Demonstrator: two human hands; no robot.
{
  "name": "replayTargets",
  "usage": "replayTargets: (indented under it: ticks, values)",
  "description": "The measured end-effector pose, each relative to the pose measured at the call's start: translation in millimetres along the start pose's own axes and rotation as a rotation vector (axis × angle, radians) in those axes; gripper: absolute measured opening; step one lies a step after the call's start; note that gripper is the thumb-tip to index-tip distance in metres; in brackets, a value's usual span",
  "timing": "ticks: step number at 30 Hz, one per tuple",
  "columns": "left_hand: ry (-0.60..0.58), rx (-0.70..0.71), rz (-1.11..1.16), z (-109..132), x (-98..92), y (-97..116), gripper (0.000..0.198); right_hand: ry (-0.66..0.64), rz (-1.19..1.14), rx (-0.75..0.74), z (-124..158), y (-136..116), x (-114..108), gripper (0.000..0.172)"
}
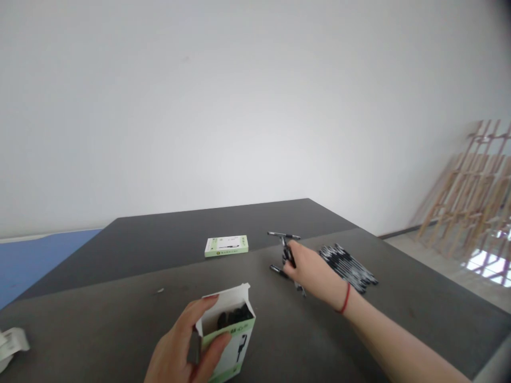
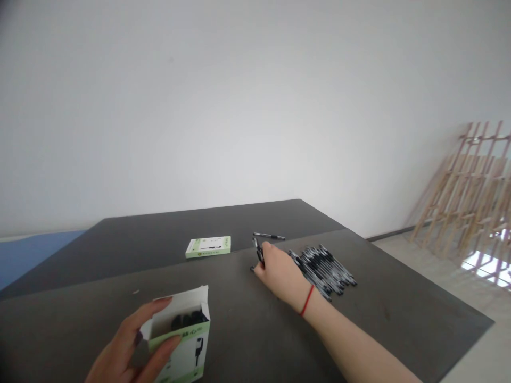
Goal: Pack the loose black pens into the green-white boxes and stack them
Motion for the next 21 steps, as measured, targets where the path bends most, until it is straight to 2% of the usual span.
replayTargets:
  ticks: [2,5,7,9,11,14,18,21]
  values:
    - [-0.021,0.028,-0.016,0,1.0,1,0.033,0.091,-0.140,-0.052,4,3,-36,0.005]
    - [-0.039,0.028,-0.025,-1,1.4,1,0.033,0.268,-0.693,-0.205,16,-2,-84,0.004]
    - [-0.039,0.032,-0.023,-1,1.3,1,0.032,0.290,-1.000,-0.305,25,-12,-102,0.006]
    - [-0.039,0.044,-0.006,-1,1.6,2,0.031,0.259,-1.191,-0.384,33,-27,-108,0.007]
    - [-0.041,0.054,0.025,1,2.5,4,0.031,0.229,-1.279,-0.449,41,-43,-108,0.008]
    - [-0.045,0.077,0.040,2,3.8,9,0.032,0.223,-1.295,-0.531,50,-58,-106,0.011]
    - [-0.060,0.149,0.045,3,4.5,18,0.028,0.293,-1.309,-0.570,58,-60,-107,0.017]
    - [-0.074,0.201,0.022,4,5.1,18,0.027,0.272,-1.283,-0.616,62,-66,-107,0.027]
Point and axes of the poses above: each hand's wrist, its own z-axis away from the middle knuckle, its own x-axis out of the palm, y = z × x, the point moved 6 cm from there along -z, towards the middle knuckle, and after that the axes turned 14 degrees about z, right-handed, at the moved point
